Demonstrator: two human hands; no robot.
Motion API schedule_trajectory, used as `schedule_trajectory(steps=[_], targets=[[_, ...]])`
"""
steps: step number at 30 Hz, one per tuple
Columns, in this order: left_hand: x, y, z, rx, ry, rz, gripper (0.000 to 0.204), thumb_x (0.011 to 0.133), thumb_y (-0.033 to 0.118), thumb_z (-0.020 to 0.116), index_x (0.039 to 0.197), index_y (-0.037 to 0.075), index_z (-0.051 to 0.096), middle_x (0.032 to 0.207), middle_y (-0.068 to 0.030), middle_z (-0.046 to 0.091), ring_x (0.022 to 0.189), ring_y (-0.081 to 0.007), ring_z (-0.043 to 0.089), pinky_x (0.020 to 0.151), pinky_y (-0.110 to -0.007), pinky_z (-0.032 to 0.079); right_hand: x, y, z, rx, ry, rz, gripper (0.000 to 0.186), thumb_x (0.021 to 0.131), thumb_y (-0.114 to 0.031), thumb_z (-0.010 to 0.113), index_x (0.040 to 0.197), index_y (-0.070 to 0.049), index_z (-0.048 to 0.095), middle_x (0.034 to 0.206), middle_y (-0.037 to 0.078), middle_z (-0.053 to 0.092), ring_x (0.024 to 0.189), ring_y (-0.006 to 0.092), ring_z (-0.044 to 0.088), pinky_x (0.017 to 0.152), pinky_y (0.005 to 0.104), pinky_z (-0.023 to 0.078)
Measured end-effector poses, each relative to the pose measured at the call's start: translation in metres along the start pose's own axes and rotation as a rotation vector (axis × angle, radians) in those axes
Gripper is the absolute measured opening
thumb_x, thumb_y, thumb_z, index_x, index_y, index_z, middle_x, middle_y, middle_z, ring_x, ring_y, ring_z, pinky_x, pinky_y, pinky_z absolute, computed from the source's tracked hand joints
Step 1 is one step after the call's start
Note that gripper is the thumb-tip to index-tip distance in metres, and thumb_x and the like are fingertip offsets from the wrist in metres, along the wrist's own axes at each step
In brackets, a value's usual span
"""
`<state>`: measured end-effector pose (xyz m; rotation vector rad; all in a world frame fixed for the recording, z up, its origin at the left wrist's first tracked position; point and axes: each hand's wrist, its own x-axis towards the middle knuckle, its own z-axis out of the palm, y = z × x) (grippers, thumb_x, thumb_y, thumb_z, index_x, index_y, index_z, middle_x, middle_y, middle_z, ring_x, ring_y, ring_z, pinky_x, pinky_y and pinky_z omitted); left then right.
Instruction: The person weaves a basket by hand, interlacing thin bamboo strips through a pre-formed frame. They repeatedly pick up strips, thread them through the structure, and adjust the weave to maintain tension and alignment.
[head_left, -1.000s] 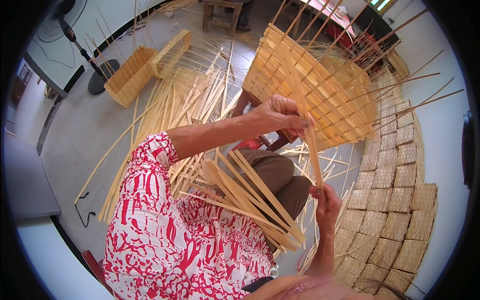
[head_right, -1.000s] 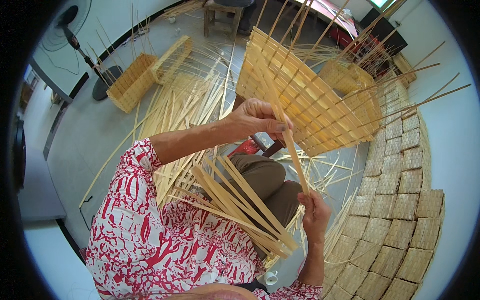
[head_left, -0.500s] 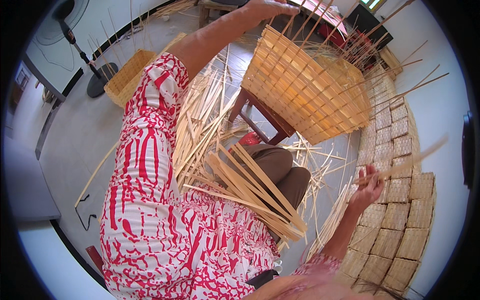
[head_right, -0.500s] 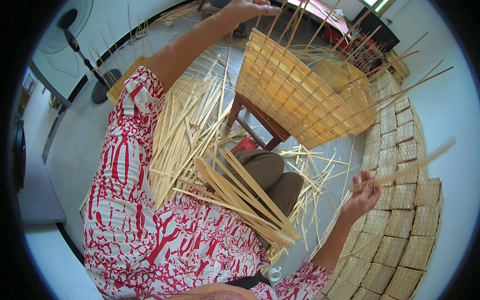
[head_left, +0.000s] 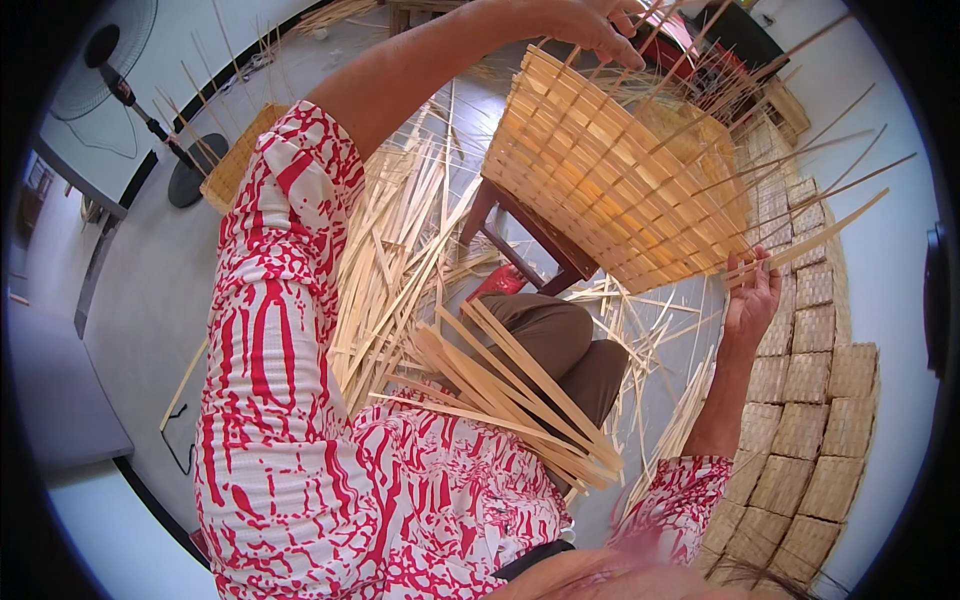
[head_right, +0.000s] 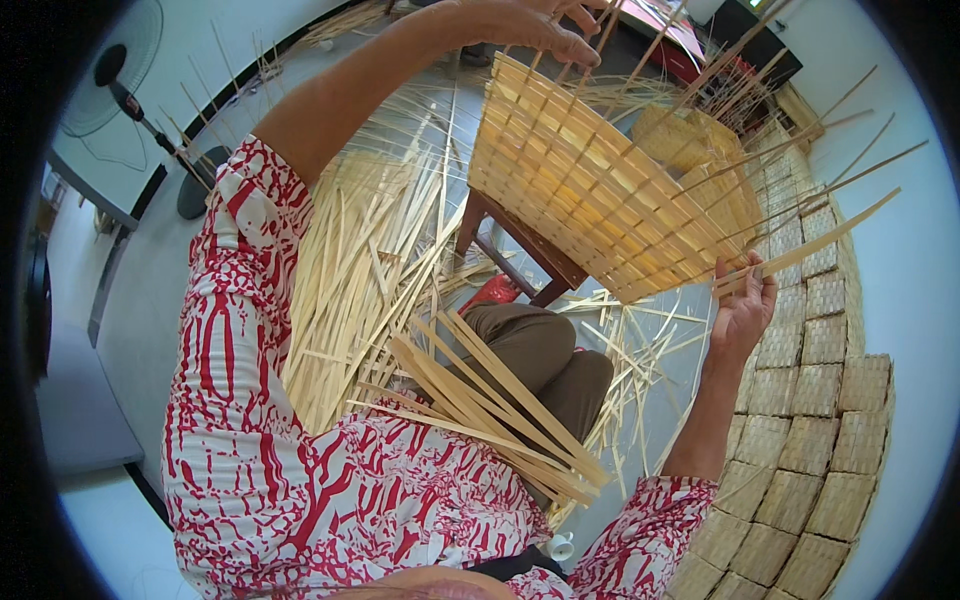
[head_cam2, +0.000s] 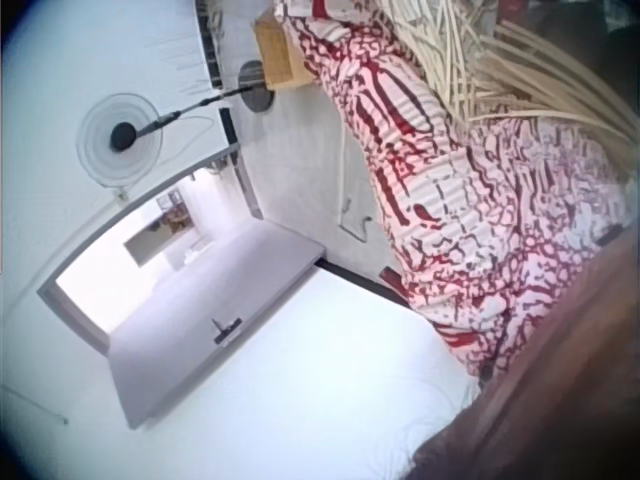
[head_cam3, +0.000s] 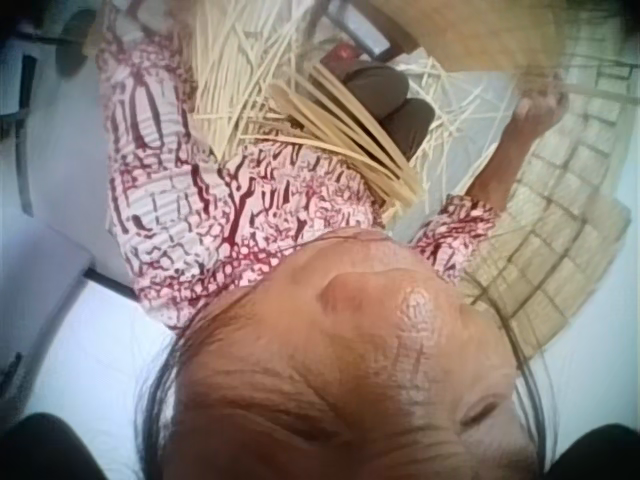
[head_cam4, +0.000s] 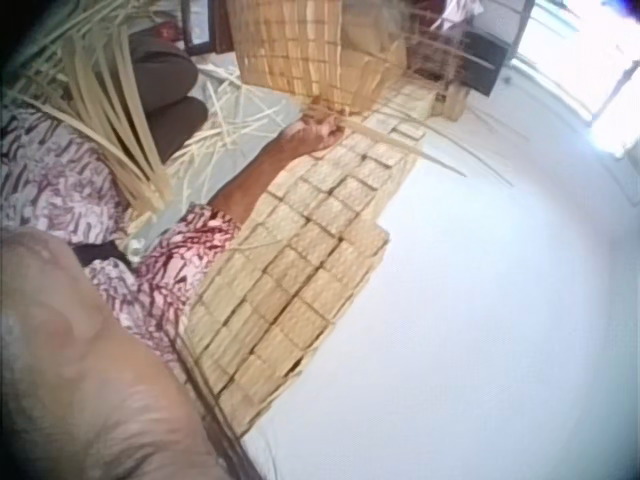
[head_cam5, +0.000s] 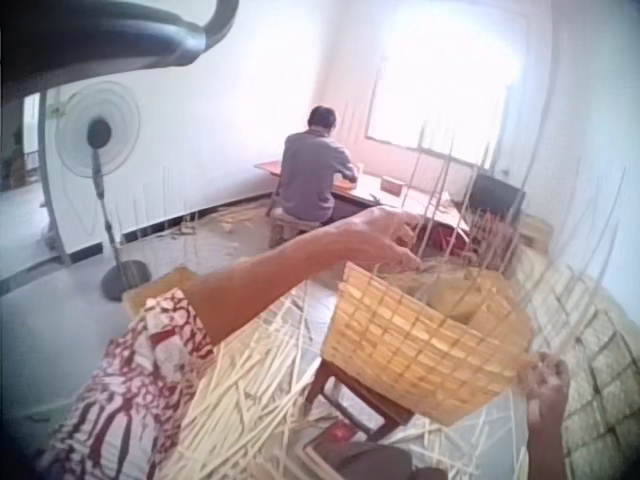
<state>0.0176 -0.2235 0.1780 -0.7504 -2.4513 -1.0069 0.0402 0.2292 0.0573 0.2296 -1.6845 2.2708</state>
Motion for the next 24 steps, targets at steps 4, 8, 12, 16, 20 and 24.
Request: schedule_trajectory(steps=[4, 8, 12, 16, 20, 24], targets=[[0.014, -0.001, 0.022, -0.121, 0.141, -0.01, 0.043, 0.078, 0.036, 0.08, 0.091, -0.004, 0.07, 0.065, -0.0061, 0.068, 0.056, -0.0133, 0.062, 0.053, -0.032, 0.05, 0.001, 0.002, -0.011, -0.008, 0.06, -0.02, 0.016, 0.102, -0.007, 0.049, 0.117, -0.002, 0.053, 0.12, 0.009, 0.057, 0.107, 0.0222, 0.059, 0.098, 0.0478, 0.056], [0.002, 0.013, 0.015, 0.022, 0.249, -0.062, 0.05, 0.083, 0.043, 0.075, 0.054, 0.003, 0.063, 0.046, -0.0042, 0.056, 0.047, -0.0098, 0.055, 0.047, -0.03, 0.043, -0.001, 0.013, 0.013, 0.028, 0.0, -0.013, 0.015, 0.101, -0.006, 0.052, 0.116, -0.002, 0.054, 0.115, 0.008, 0.058, 0.103, 0.0211, 0.061, 0.098, 0.0465, 0.057], [0.019, 0.022, 0.026, 0.029, 0.101, -0.057, 0.046, 0.083, 0.043, 0.075, 0.065, 0.001, 0.067, 0.055, -0.0058, 0.062, 0.051, -0.0137, 0.057, 0.049, -0.033, 0.045, -0.005, 0.011, 0.008, -0.004, 0.07, -0.03, 0.014, 0.101, -0.006, 0.052, 0.114, -0.001, 0.055, 0.113, 0.007, 0.058, 0.103, 0.0201, 0.061, 0.098, 0.0465, 0.057], [0.029, 0.03, 0.029, 0.068, -0.035, 0.118, 0.039, 0.082, 0.036, 0.077, 0.083, -0.003, 0.069, 0.073, -0.0071, 0.069, 0.065, -0.0176, 0.061, 0.059, -0.033, 0.05, -0.007, 0.013, 0.01, 0.04, 0.062, -0.029, 0.013, 0.101, -0.006, 0.053, 0.113, -0.001, 0.056, 0.113, 0.008, 0.058, 0.104, 0.0193, 0.061, 0.097, 0.046, 0.058], [0.027, 0.05, 0.023, -0.115, -0.121, 0.077, 0.034, 0.081, 0.025, 0.076, 0.103, -0.001, 0.071, 0.083, -0.0048, 0.07, 0.074, -0.0123, 0.061, 0.068, -0.026, 0.049, -0.009, 0.015, 0.014, 0.055, 0.065, -0.044, 0.013, 0.1, -0.006, 0.054, 0.112, -0.001, 0.056, 0.114, 0.007, 0.059, 0.104, 0.0185, 0.061, 0.096, 0.046, 0.058], [0.036, 0.074, 0.018, -0.178, -0.394, 0.176, 0.028, 0.084, 0.025, 0.076, 0.101, 0.003, 0.075, 0.082, -0.0008, 0.07, 0.077, -0.0074, 0.06, 0.07, -0.023, 0.048, -0.006, 0.016, 0.006, 0.052, 0.069, -0.074, 0.013, 0.1, -0.006, 0.054, 0.112, -0.001, 0.057, 0.116, 0.008, 0.059, 0.104, 0.0176, 0.061, 0.096, 0.0456, 0.058]])
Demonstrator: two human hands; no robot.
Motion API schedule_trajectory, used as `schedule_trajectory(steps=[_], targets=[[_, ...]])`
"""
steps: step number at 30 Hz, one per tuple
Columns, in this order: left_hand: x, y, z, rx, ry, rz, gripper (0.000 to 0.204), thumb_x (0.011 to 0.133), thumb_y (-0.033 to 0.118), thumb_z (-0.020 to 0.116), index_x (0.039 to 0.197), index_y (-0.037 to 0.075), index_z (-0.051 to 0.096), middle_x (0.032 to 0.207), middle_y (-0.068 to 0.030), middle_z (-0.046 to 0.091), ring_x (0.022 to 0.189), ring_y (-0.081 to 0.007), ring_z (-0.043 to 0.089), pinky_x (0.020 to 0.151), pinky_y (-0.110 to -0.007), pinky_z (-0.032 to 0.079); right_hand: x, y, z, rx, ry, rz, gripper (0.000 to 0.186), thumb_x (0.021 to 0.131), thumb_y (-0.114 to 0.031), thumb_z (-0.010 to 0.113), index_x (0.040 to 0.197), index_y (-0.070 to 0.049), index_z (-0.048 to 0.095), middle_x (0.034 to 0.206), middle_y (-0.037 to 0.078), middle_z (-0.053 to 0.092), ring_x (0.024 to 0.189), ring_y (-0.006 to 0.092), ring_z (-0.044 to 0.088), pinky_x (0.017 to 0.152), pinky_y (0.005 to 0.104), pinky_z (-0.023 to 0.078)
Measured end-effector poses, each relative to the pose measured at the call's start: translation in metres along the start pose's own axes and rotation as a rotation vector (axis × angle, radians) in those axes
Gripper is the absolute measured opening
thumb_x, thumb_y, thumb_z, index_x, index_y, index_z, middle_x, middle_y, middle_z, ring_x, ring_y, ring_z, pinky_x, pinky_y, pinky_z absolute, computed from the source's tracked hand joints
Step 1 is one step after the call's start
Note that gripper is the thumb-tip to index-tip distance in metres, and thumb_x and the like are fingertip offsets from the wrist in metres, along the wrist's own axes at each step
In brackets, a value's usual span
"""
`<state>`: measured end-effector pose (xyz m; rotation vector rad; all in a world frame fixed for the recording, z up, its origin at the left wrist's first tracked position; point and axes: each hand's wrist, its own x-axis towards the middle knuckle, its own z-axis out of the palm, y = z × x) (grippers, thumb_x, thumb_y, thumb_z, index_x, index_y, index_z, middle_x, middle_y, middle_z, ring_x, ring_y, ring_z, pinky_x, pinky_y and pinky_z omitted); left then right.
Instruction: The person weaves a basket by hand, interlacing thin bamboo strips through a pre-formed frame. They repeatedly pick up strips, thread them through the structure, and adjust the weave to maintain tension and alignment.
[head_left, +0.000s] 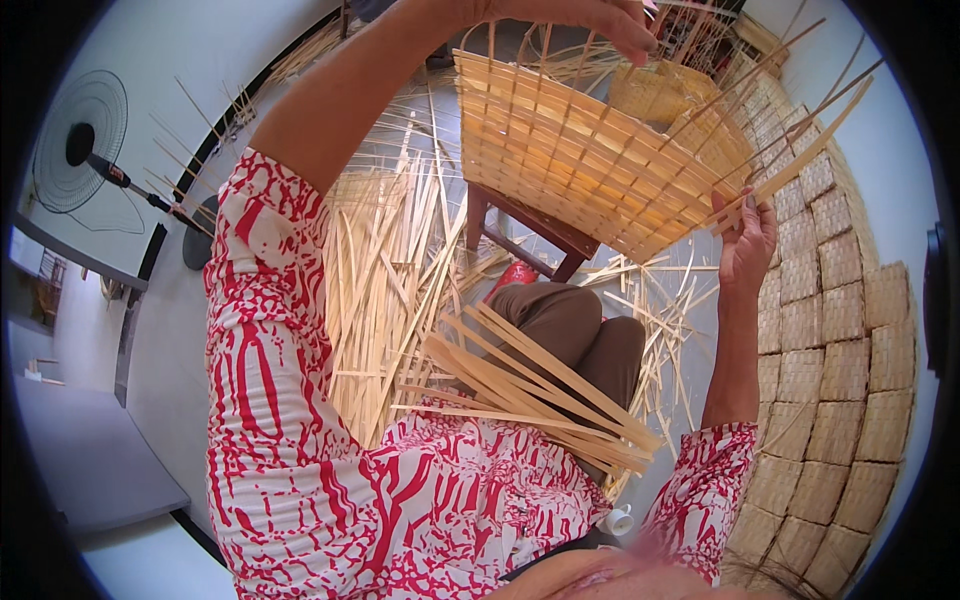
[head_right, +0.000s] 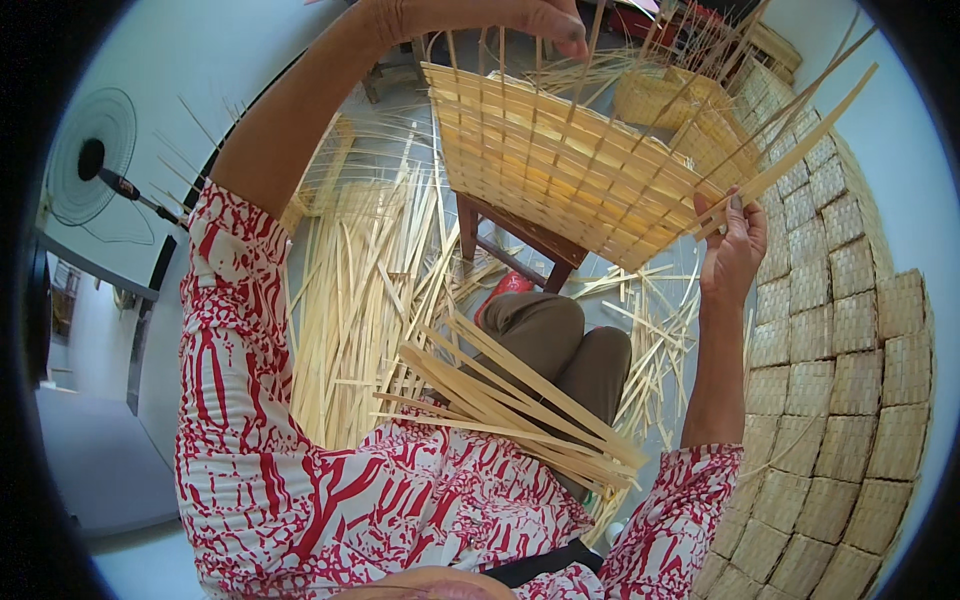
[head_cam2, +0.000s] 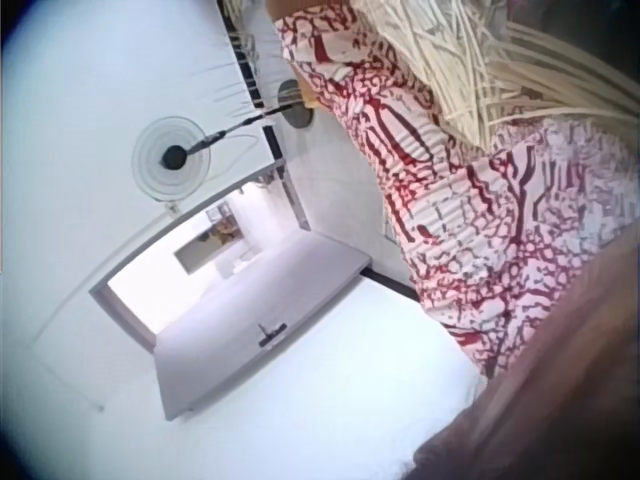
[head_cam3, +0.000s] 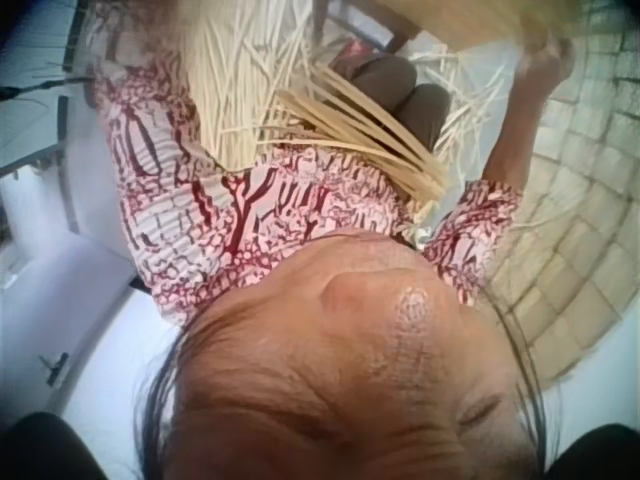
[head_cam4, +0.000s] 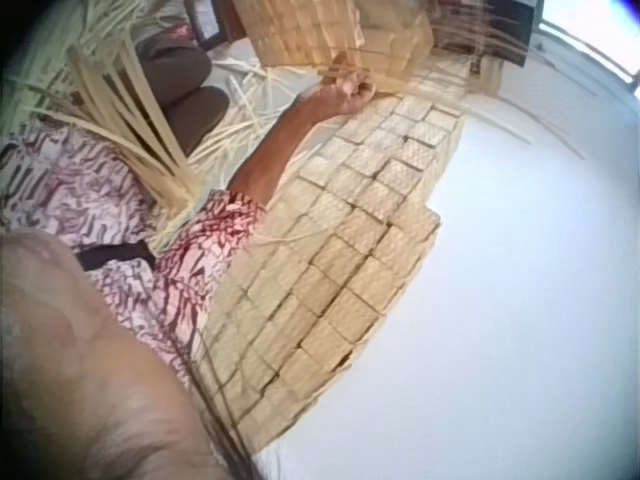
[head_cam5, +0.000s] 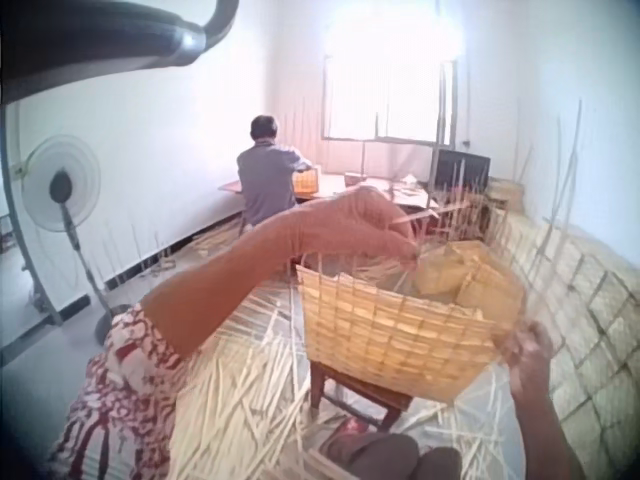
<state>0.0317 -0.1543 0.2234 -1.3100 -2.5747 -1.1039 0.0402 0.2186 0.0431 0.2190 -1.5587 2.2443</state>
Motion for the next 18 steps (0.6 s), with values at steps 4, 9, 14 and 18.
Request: schedule_trajectory(steps=[4, 9, 14, 18], targets=[[0.016, 0.003, 0.022, -0.016, -0.018, -0.056, 0.066, 0.086, 0.027, 0.073, 0.137, -0.005, 0.046, 0.115, -0.0168, 0.066, 0.105, -0.0223, 0.062, 0.092, -0.032, 0.049, -0.008, -0.001, 0.003, 0.012, -0.031, 0.009, 0.015, 0.1, -0.006, 0.054, 0.113, -0.001, 0.058, 0.115, 0.007, 0.06, 0.102, 0.0165, 0.061, 0.095, 0.045, 0.058], [0.042, 0.016, 0.027, 0.27, -0.021, 0.025, 0.097, 0.081, 0.026, 0.074, 0.149, -0.011, 0.016, 0.129, -0.0273, 0.056, 0.118, -0.0336, 0.056, 0.103, -0.038, 0.045, -0.012, 0.001, 0.011, 0.04, -0.001, -0.006, 0.013, 0.099, -0.006, 0.055, 0.111, -0.002, 0.06, 0.111, 0.006, 0.061, 0.101, 0.0157, 0.062, 0.091, 0.0439, 0.06], [0.041, 0.027, 0.023, -0.155, -0.038, 0.016, 0.053, 0.087, 0.015, 0.069, 0.134, -0.002, 0.054, 0.116, -0.0123, 0.066, 0.106, -0.0196, 0.061, 0.095, -0.033, 0.048, -0.01, 0.0, 0.009, 0.049, 0.007, -0.016, 0.012, 0.099, -0.007, 0.055, 0.109, -0.003, 0.06, 0.111, 0.005, 0.062, 0.1, 0.0147, 0.062, 0.088, 0.0432, 0.061], [0.053, 0.037, 0.029, -0.105, -0.374, 0.18, 0.034, 0.087, 0.012, 0.068, 0.119, 0.0, 0.066, 0.097, -0.0086, 0.07, 0.09, -0.0169, 0.064, 0.084, -0.031, 0.051, -0.012, -0.002, 0.006, 0.053, 0.002, -0.026, 0.011, 0.1, -0.007, 0.056, 0.108, -0.004, 0.061, 0.111, 0.005, 0.062, 0.099, 0.0142, 0.062, 0.087, 0.0422, 0.062]])
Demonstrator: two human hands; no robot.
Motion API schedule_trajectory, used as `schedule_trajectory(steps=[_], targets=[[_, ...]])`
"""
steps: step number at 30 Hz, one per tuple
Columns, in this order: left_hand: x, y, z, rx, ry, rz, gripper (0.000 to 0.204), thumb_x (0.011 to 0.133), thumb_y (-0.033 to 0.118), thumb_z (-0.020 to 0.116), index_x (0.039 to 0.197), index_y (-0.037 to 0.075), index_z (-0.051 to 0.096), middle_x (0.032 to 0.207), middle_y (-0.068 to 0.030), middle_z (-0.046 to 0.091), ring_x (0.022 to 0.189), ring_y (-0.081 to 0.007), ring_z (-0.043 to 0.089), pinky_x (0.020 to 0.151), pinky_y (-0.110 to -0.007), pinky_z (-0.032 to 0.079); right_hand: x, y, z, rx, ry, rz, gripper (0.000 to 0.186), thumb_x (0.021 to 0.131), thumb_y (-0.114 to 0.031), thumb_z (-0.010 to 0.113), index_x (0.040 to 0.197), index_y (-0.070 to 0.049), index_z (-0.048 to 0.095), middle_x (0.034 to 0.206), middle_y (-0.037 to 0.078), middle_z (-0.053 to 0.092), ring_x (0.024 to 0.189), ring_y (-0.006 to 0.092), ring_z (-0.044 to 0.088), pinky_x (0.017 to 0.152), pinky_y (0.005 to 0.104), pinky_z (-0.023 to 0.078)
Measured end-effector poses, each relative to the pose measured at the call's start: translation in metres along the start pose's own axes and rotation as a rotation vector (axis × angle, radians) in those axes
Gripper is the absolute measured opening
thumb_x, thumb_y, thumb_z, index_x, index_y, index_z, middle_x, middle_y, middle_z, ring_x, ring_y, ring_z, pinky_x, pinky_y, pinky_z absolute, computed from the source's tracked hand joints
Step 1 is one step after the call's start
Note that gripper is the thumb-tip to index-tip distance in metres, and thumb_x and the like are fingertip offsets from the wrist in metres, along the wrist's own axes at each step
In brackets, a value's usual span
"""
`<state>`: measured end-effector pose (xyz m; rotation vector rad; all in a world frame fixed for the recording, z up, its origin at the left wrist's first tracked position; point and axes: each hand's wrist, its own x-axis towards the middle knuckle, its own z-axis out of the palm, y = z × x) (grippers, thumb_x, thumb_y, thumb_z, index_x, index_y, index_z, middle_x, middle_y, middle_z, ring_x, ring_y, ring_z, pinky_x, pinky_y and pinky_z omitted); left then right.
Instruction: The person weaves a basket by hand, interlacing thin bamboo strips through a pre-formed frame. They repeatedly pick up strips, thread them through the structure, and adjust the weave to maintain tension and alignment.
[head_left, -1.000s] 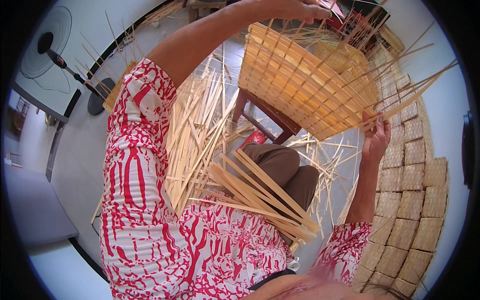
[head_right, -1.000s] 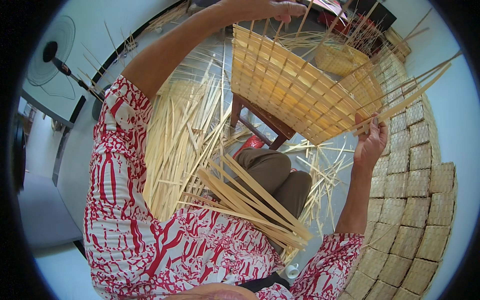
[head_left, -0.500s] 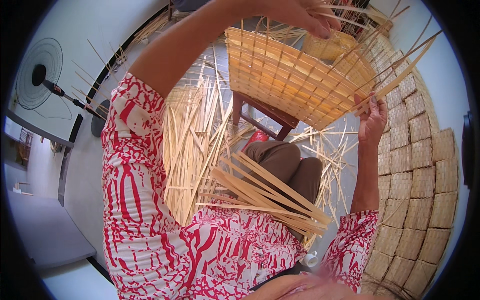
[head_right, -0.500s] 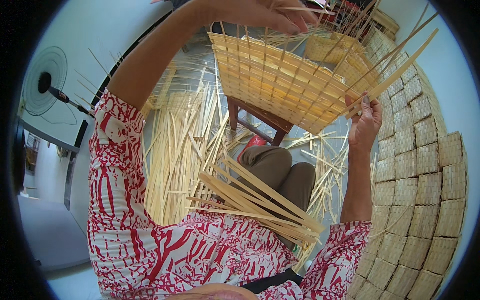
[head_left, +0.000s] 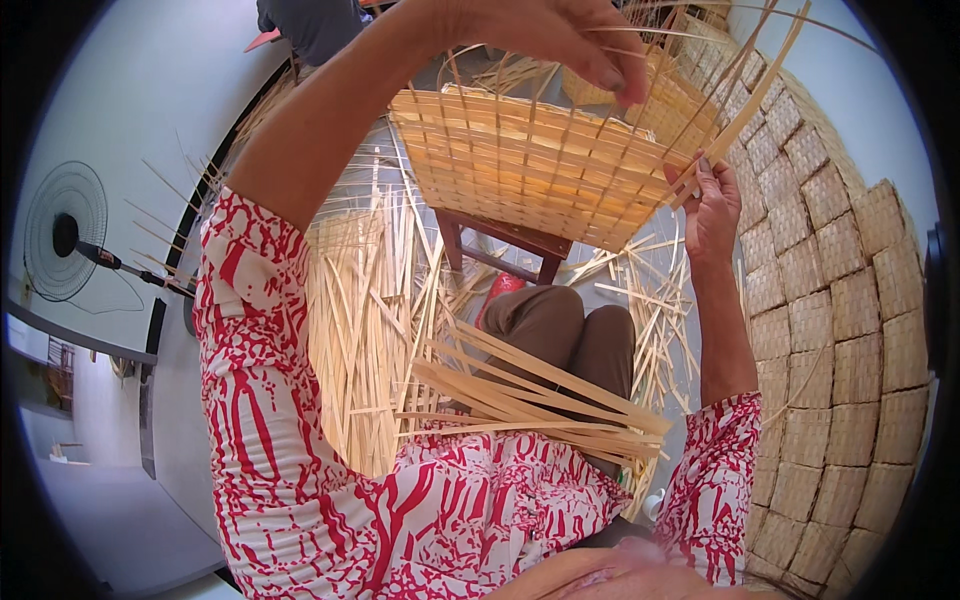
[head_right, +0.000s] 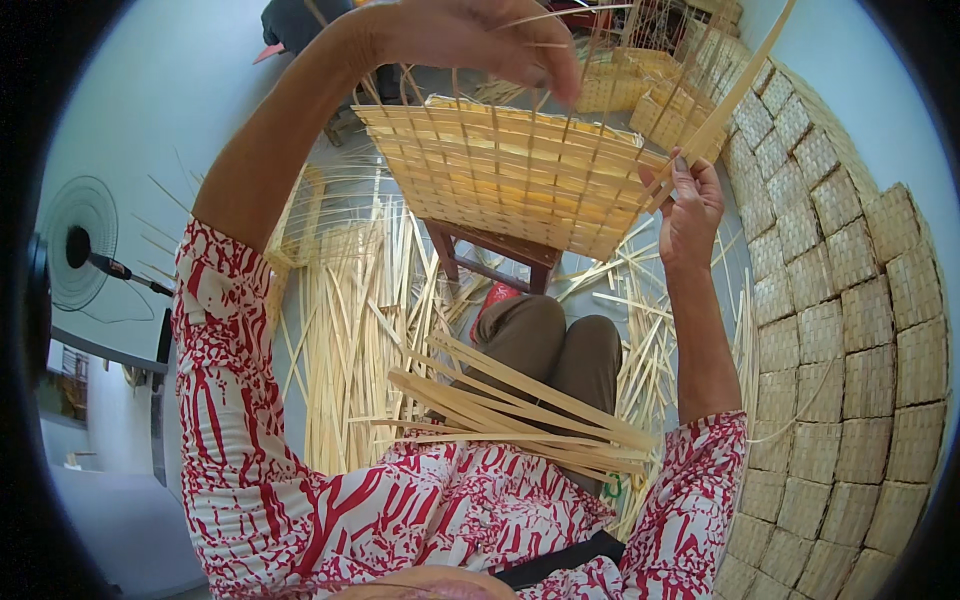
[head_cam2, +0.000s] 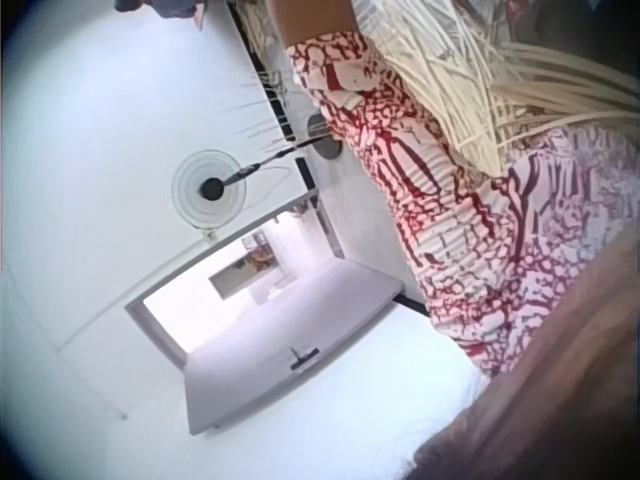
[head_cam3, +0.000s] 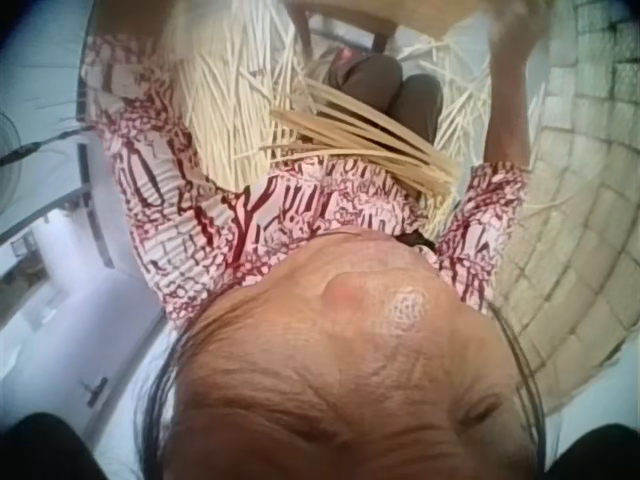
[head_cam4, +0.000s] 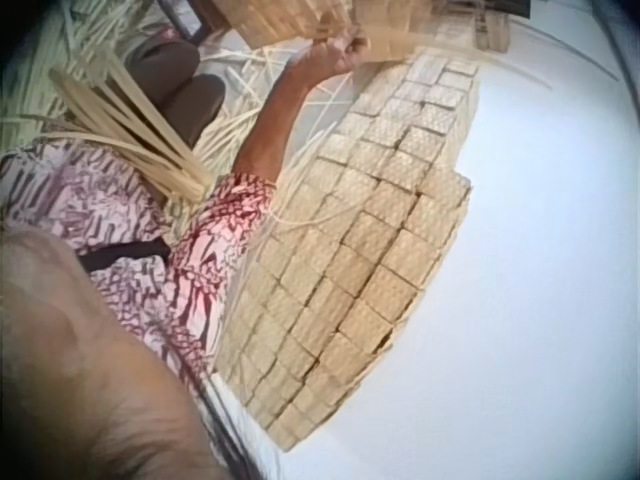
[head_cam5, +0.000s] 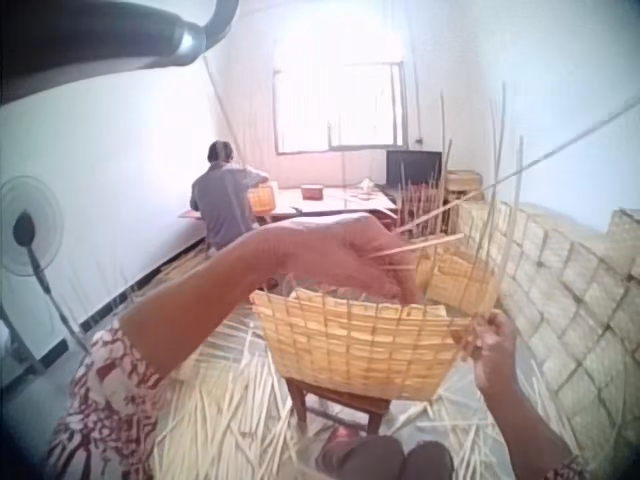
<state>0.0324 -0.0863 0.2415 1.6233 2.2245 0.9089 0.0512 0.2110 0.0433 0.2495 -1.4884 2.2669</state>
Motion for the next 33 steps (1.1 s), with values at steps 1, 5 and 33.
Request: schedule_trajectory(steps=[1, 5, 33], targets=[[0.007, 0.001, 0.006, -0.041, -0.017, 0.016, 0.033, 0.086, 0.012, 0.069, 0.116, 0.0, 0.067, 0.094, -0.0088, 0.071, 0.087, -0.0168, 0.064, 0.081, -0.031, 0.051, -0.002, 0.0, 0.002, -0.001, 0.002, 0.003, 0.011, 0.1, -0.008, 0.056, 0.108, -0.004, 0.061, 0.111, 0.005, 0.062, 0.099, 0.0139, 0.062, 0.087, 0.042, 0.062], [0.035, 0.016, 0.013, 0.365, -0.038, -0.364, 0.031, 0.082, 0.012, 0.069, 0.111, -0.001, 0.068, 0.09, -0.0112, 0.07, 0.083, -0.018, 0.064, 0.075, -0.031, 0.052, -0.01, 0.0, 0.01, 0.023, 0.014, 0.0, 0.009, 0.1, -0.009, 0.057, 0.106, -0.004, 0.06, 0.107, 0.005, 0.062, 0.095, 0.0124, 0.062, 0.087, 0.041, 0.061], [-0.014, -0.006, 0.073, 1.02, 0.22, 0.194, 0.031, 0.092, 0.016, 0.059, 0.123, 0.015, 0.06, 0.123, -0.0037, 0.065, 0.105, -0.0238, 0.067, 0.089, -0.034, 0.056, 0.033, -0.065, 0.042, -0.079, -0.143, 0.034, 0.013, 0.103, -0.009, 0.048, 0.106, -0.003, 0.059, 0.108, 0.009, 0.063, 0.1, 0.0177, 0.063, 0.087, 0.0388, 0.059]])
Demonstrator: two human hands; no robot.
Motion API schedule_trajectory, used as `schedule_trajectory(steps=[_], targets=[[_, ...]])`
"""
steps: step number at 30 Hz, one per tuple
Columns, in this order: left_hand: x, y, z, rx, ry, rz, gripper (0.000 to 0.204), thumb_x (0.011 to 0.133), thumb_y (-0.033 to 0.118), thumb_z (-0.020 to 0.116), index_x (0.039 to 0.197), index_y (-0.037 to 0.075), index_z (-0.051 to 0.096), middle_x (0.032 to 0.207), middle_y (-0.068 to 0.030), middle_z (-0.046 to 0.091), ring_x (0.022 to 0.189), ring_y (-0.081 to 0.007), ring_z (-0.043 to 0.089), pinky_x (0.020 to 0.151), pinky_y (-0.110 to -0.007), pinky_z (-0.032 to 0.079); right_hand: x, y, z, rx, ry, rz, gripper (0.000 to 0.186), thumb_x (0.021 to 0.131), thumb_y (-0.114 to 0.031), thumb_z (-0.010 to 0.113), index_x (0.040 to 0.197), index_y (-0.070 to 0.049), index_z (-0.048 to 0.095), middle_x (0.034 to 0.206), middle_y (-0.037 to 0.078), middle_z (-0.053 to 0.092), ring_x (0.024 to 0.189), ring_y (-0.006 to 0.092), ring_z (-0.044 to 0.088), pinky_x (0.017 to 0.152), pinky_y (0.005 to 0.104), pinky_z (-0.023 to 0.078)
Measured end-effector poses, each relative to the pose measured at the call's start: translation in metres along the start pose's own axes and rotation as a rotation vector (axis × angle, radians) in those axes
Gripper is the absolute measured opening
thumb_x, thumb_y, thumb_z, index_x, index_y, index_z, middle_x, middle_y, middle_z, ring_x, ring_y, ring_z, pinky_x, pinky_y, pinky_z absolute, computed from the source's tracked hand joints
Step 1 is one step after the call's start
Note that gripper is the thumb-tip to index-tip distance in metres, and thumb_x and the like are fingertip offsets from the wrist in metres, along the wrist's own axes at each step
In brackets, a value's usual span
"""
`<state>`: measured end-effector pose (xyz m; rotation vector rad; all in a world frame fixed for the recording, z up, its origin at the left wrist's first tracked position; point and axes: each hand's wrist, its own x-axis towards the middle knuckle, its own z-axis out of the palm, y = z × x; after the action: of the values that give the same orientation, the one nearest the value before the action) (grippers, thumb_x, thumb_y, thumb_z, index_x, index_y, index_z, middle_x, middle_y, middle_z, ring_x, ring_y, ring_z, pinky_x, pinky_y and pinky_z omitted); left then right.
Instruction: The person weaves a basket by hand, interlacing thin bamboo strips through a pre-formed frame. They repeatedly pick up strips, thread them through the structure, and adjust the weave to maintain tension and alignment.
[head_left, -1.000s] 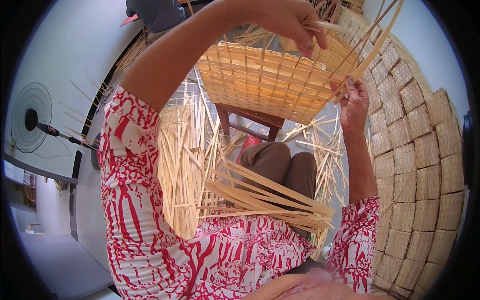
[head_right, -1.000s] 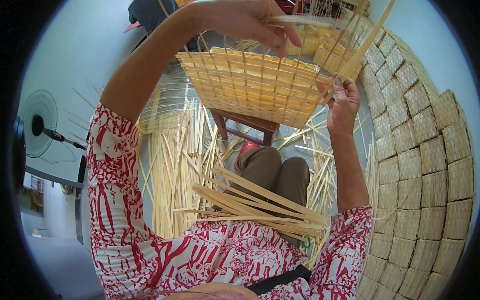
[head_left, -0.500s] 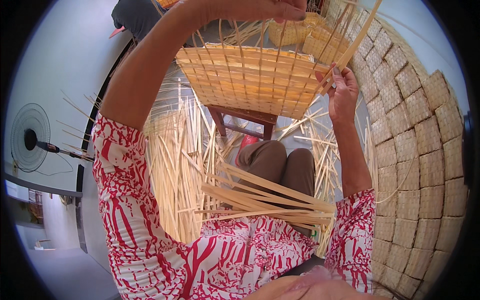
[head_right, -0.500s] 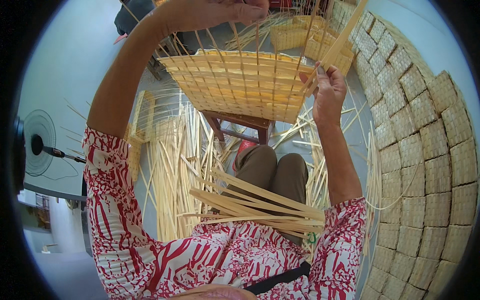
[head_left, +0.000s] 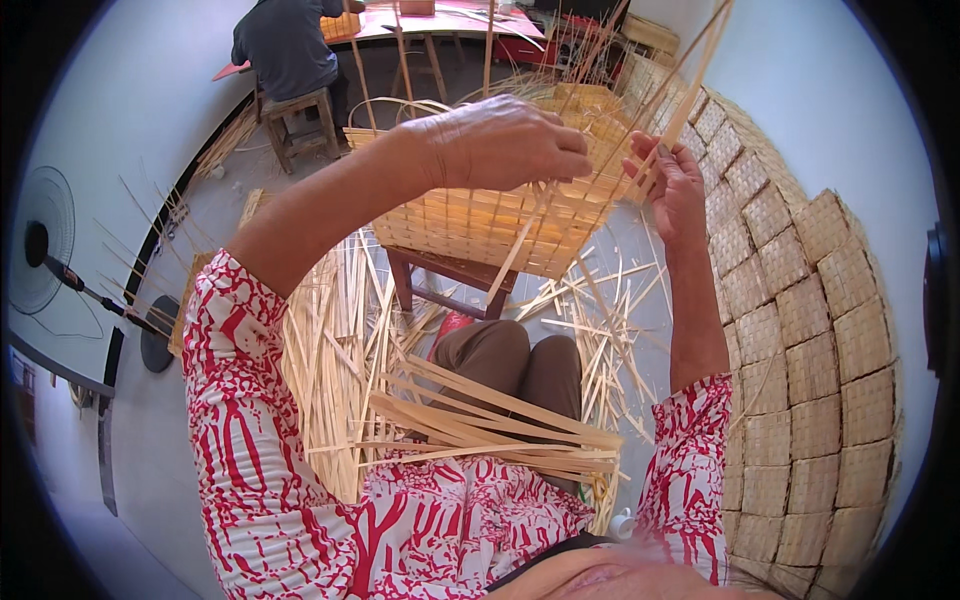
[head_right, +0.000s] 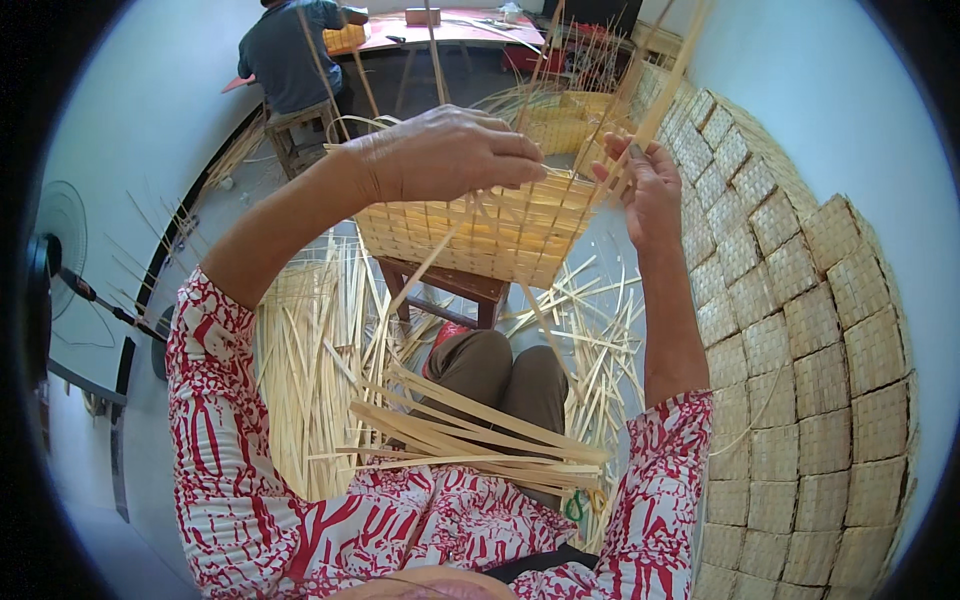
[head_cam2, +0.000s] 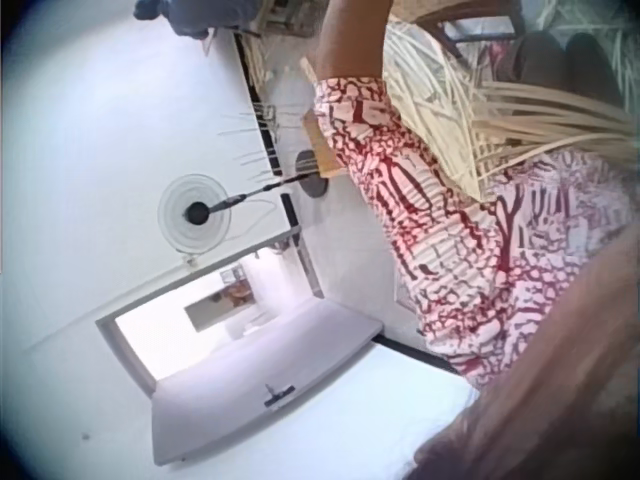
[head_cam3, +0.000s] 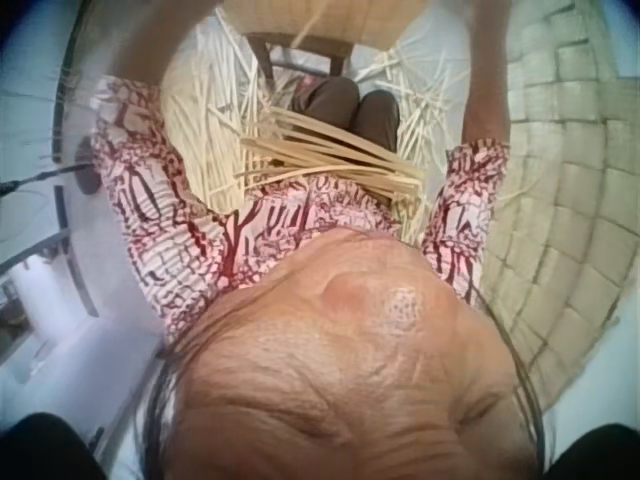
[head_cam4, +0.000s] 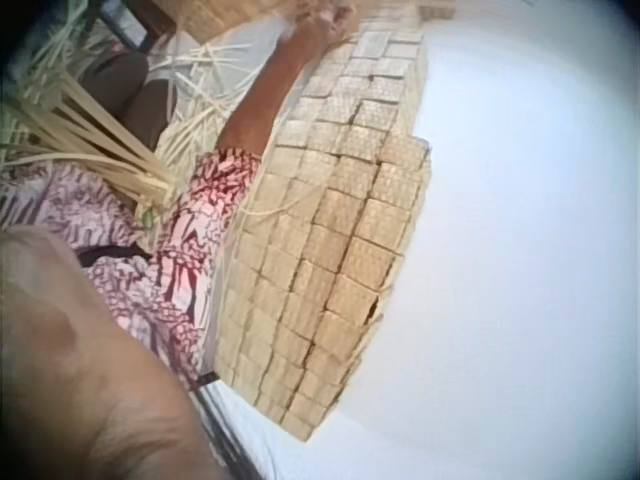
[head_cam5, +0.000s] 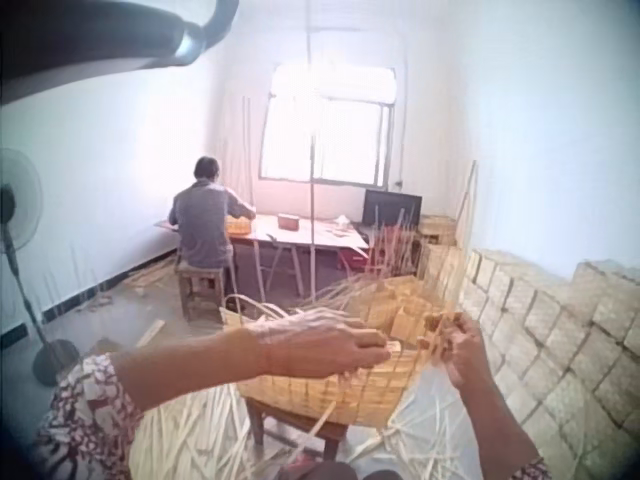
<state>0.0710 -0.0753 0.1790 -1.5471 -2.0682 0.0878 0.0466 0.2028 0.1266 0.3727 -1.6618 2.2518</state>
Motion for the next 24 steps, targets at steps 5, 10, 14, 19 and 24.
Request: schedule_trajectory(steps=[5, 10, 14, 19, 24], targets=[[-0.006, 0.006, 0.015, -0.07, 0.07, -0.04, 0.045, 0.093, 0.018, 0.058, 0.137, 0.02, 0.052, 0.112, -0.0044, 0.069, 0.099, -0.0229, 0.069, 0.086, -0.035, 0.056, -0.027, -0.001, 0.004, 0.069, 0.019, -0.16, 0.012, 0.103, -0.008, 0.047, 0.111, -0.002, 0.053, 0.108, 0.014, 0.065, 0.104, 0.02, 0.064, 0.096, 0.0367, 0.054], [0.001, 0.012, 0.007, -0.19, 0.046, -0.166, 0.057, 0.093, 0.012, 0.059, 0.146, 0.025, 0.042, 0.104, -0.0026, 0.069, 0.093, -0.024, 0.069, 0.075, -0.037, 0.057, -0.046, 0.019, 0.015, -0.062, -0.007, -0.297, 0.012, 0.102, -0.005, 0.049, 0.112, -0.001, 0.056, 0.106, 0.01, 0.066, 0.102, 0.0164, 0.063, 0.095, 0.0319, 0.05], [-0.002, 0.009, -0.001, -0.229, 0.049, -0.037, 0.048, 0.091, 0.012, 0.061, 0.135, 0.024, 0.051, 0.1, -0.0032, 0.067, 0.092, -0.0249, 0.068, 0.071, -0.037, 0.056, -0.047, 0.015, 0.038, -0.389, -0.09, -0.415, 0.013, 0.101, -0.004, 0.049, 0.111, -0.003, 0.058, 0.107, 0.008, 0.068, 0.099, 0.0128, 0.061, 0.09, 0.0257, 0.046], [-0.023, 0.006, 0.019, -0.101, 0.196, 0.043, 0.032, 0.089, 0.017, 0.061, 0.121, 0.019, 0.057, 0.097, -0.0036, 0.064, 0.092, -0.0231, 0.067, 0.075, -0.036, 0.055, -0.059, -0.01, 0.044, -0.396, 0.053, -0.548, 0.012, 0.102, -0.006, 0.048, 0.109, 0.001, 0.054, 0.102, 0.014, 0.066, 0.098, 0.0206, 0.064, 0.088, 0.0352, 0.055], [-0.024, 0.008, 0.01, -0.005, 0.17, 0.037, 0.034, 0.088, 0.016, 0.058, 0.122, 0.02, 0.056, 0.09, -0.0042, 0.062, 0.09, -0.0239, 0.068, 0.07, -0.037, 0.054, -0.078, -0.054, 0.071, -0.827, -0.254, -0.643, 0.012, 0.099, -0.003, 0.049, 0.107, 0.0, 0.058, 0.098, 0.013, 0.068, 0.091, 0.0217, 0.067, 0.08, 0.035, 0.055]])
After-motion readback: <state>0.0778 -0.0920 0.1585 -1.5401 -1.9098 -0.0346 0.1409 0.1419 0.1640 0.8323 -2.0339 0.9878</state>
